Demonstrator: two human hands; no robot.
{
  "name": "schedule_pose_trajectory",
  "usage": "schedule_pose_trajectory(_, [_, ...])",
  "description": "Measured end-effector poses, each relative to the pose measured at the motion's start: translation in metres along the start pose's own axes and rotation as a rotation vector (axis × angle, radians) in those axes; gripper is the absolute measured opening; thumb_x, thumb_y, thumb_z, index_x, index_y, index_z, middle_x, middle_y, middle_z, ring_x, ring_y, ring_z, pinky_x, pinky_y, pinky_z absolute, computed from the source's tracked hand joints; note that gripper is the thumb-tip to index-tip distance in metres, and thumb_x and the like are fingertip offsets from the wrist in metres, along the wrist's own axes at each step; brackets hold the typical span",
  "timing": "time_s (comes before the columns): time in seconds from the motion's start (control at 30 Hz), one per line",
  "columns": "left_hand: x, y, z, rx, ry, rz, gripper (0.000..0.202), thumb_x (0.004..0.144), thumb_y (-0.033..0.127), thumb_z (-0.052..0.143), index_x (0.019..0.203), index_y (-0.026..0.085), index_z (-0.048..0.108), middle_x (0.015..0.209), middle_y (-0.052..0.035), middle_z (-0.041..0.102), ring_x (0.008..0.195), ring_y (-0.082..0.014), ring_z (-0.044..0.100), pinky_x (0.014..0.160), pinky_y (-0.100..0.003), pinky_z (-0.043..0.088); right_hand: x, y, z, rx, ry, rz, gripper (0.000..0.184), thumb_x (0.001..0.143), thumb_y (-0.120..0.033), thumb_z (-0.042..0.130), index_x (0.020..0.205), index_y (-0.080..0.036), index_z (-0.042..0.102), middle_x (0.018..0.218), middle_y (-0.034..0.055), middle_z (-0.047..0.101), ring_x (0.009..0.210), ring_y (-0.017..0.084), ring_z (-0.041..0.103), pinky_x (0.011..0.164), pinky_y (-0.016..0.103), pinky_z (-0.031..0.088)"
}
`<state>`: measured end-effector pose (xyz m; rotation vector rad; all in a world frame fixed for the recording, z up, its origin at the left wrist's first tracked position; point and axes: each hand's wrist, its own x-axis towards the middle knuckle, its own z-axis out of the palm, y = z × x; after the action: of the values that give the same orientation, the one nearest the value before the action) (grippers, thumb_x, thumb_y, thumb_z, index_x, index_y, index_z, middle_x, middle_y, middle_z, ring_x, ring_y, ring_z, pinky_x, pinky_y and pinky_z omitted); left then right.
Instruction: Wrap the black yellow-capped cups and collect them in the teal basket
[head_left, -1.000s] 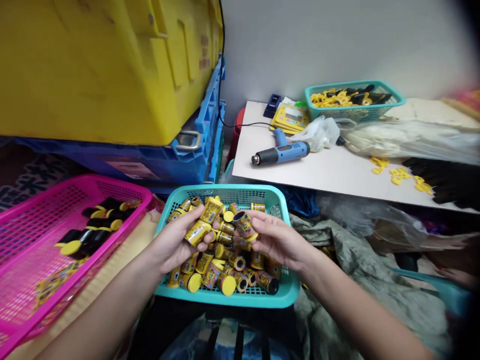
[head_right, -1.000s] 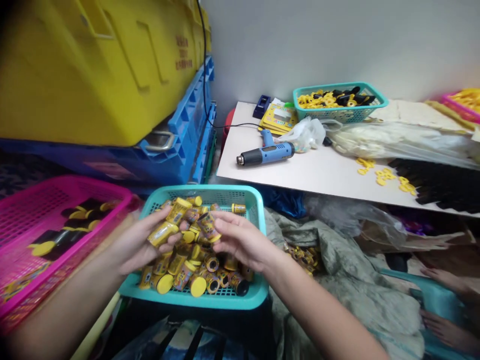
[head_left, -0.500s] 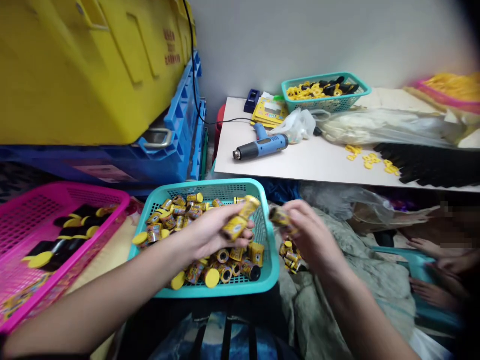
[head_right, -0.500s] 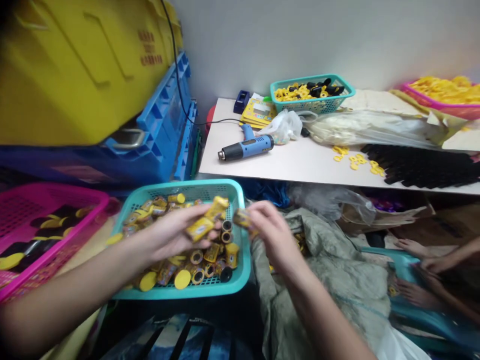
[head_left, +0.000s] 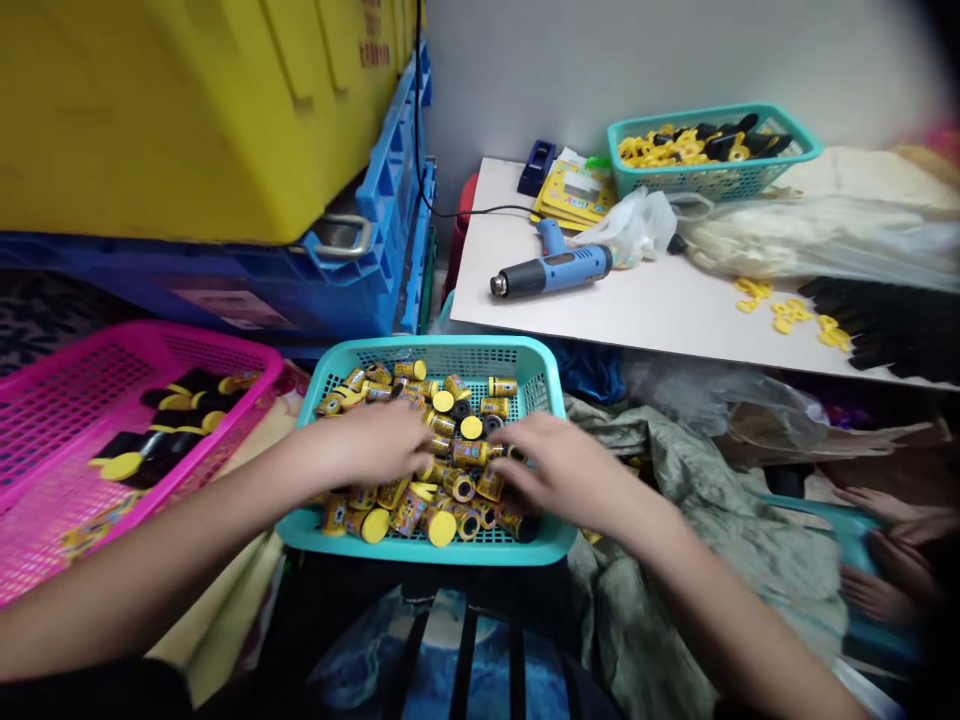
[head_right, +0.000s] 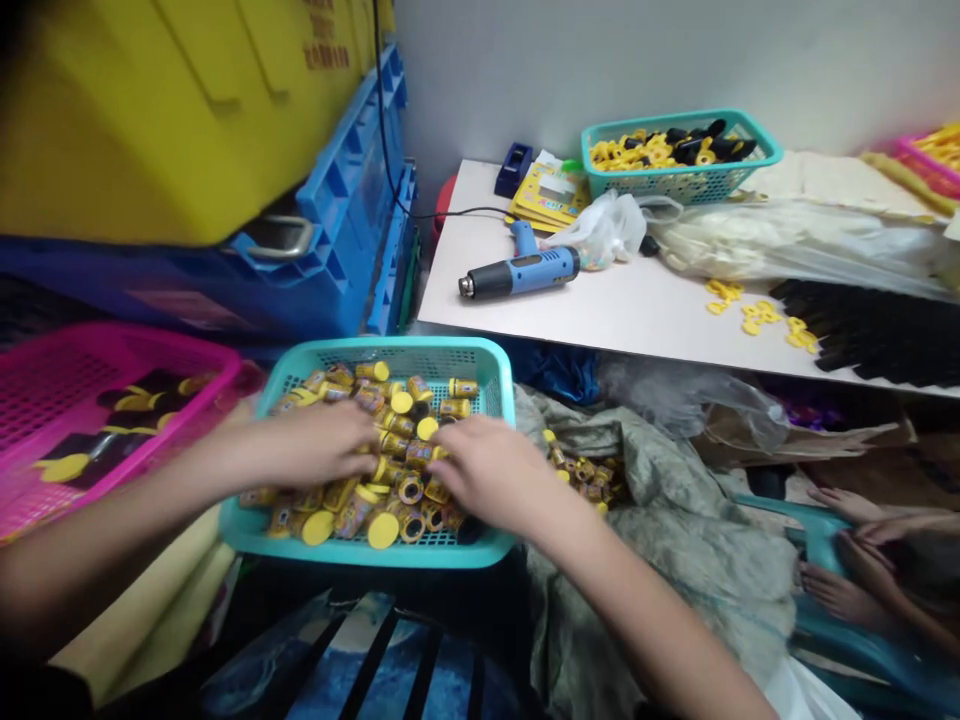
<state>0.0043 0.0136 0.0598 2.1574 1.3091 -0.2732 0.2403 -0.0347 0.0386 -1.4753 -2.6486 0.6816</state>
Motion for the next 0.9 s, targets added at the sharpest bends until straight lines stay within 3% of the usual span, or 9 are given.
schedule_pose_trajectory(0.1, [-0.019, -0.024, 0.027, 0.109, -0.175, 0.034, 0.026, 0.084, 0.030, 0.053, 0.099, 0.021, 0.072, 0.103, -0.0118, 0.067, 0.102, -0.0293, 0.060, 0.090, -0.042, 0.045, 0.048, -0.029, 0.023, -0.174, -0.249, 0.008, 0.033, 0.093, -0.034, 0.047, 0.118, -0.017, 0.060, 0.111, 0.0110, 0.053, 0.108, 0.020, 0.049, 0.093, 0.034, 0.042])
schedule_pose_trajectory(0.17, [-0.023, -0.031, 0.034, 0.084, -0.159, 0.056, 0.031, 0.084, 0.031, 0.053, 0.110, 0.023, 0.068, 0.115, -0.0121, 0.062, 0.115, -0.0316, 0.053, 0.099, -0.045, 0.039, 0.064, -0.031, 0.033, -0.256, -0.296, 0.025, 0.032, 0.091, -0.027, 0.048, 0.117, -0.014, 0.060, 0.114, 0.0134, 0.051, 0.111, 0.023, 0.047, 0.092, 0.036, 0.043])
schedule_pose_trajectory(0.23, [-0.023, -0.037, 0.032, 0.042, -0.143, 0.077, 0.030, 0.078, 0.033, 0.062, 0.105, 0.023, 0.068, 0.116, -0.0109, 0.059, 0.119, -0.0335, 0.049, 0.101, -0.048, 0.036, 0.067, -0.022, 0.034, -0.234, -0.293, 0.007, 0.030, 0.088, -0.025, 0.052, 0.113, -0.011, 0.060, 0.114, 0.0132, 0.051, 0.113, 0.023, 0.046, 0.095, 0.036, 0.042])
schedule_pose_trajectory(0.33, [-0.017, -0.045, 0.020, -0.140, -0.113, 0.113, 0.024, 0.077, 0.036, 0.063, 0.096, 0.021, 0.063, 0.100, -0.0066, 0.060, 0.100, -0.0272, 0.055, 0.090, -0.041, 0.042, 0.056, -0.001, 0.022, 0.062, -0.153, 0.029, 0.038, 0.092, -0.032, 0.050, 0.123, -0.012, 0.054, 0.116, 0.0109, 0.053, 0.110, 0.016, 0.050, 0.097, 0.030, 0.044])
schedule_pose_trajectory(0.43, [-0.011, -0.048, 0.010, -0.529, -0.052, 0.137, 0.029, 0.080, 0.036, 0.059, 0.105, 0.020, 0.056, 0.092, -0.0023, 0.059, 0.083, -0.0189, 0.056, 0.074, -0.032, 0.045, 0.037, 0.009, 0.010, 0.403, 0.091, 0.015, 0.045, 0.097, -0.041, 0.040, 0.134, -0.017, 0.048, 0.125, 0.0075, 0.051, 0.113, 0.011, 0.052, 0.100, 0.025, 0.045])
schedule_pose_trajectory(0.53, [-0.008, -0.042, 0.009, -0.904, -0.026, 0.215, 0.033, 0.075, 0.028, 0.065, 0.105, 0.019, 0.055, 0.097, -0.0023, 0.059, 0.088, -0.0170, 0.058, 0.076, -0.030, 0.046, 0.018, 0.002, 0.008, 0.592, 0.267, 0.011, 0.045, 0.091, -0.049, 0.052, 0.124, -0.019, 0.059, 0.120, 0.0041, 0.055, 0.111, 0.008, 0.055, 0.099, 0.021, 0.046])
schedule_pose_trajectory(0.63, [-0.005, -0.031, 0.013, -1.091, -0.021, 0.245, 0.034, 0.068, 0.021, 0.072, 0.099, 0.018, 0.058, 0.101, -0.0028, 0.060, 0.091, -0.0165, 0.060, 0.080, -0.031, 0.048, 0.003, -0.012, 0.011, 0.748, 0.383, 0.060, 0.053, 0.079, -0.051, 0.068, 0.117, -0.016, 0.060, 0.110, 0.0042, 0.059, 0.099, 0.006, 0.060, 0.089, 0.015, 0.050])
schedule_pose_trajectory(0.73, [-0.001, -0.018, 0.017, -1.179, -0.082, 0.241, 0.038, 0.066, 0.020, 0.075, 0.099, 0.018, 0.056, 0.094, -0.0016, 0.063, 0.088, -0.0165, 0.063, 0.078, -0.031, 0.050, -0.008, -0.025, 0.014, 0.787, 0.493, 0.039, 0.050, 0.077, -0.047, 0.071, 0.115, -0.016, 0.058, 0.106, 0.0037, 0.059, 0.092, 0.004, 0.061, 0.081, 0.011, 0.050])
schedule_pose_trajectory(0.9, [0.010, 0.023, 0.025, -1.172, -0.092, 0.178, 0.034, 0.073, 0.033, 0.071, 0.097, 0.018, 0.053, 0.077, 0.0002, 0.065, 0.072, -0.0160, 0.065, 0.067, -0.029, 0.052, -0.017, -0.036, 0.023, 0.539, 0.699, -0.137, 0.035, 0.087, -0.033, 0.060, 0.117, -0.016, 0.055, 0.125, 0.0059, 0.051, 0.122, 0.008, 0.050, 0.107, 0.019, 0.044])
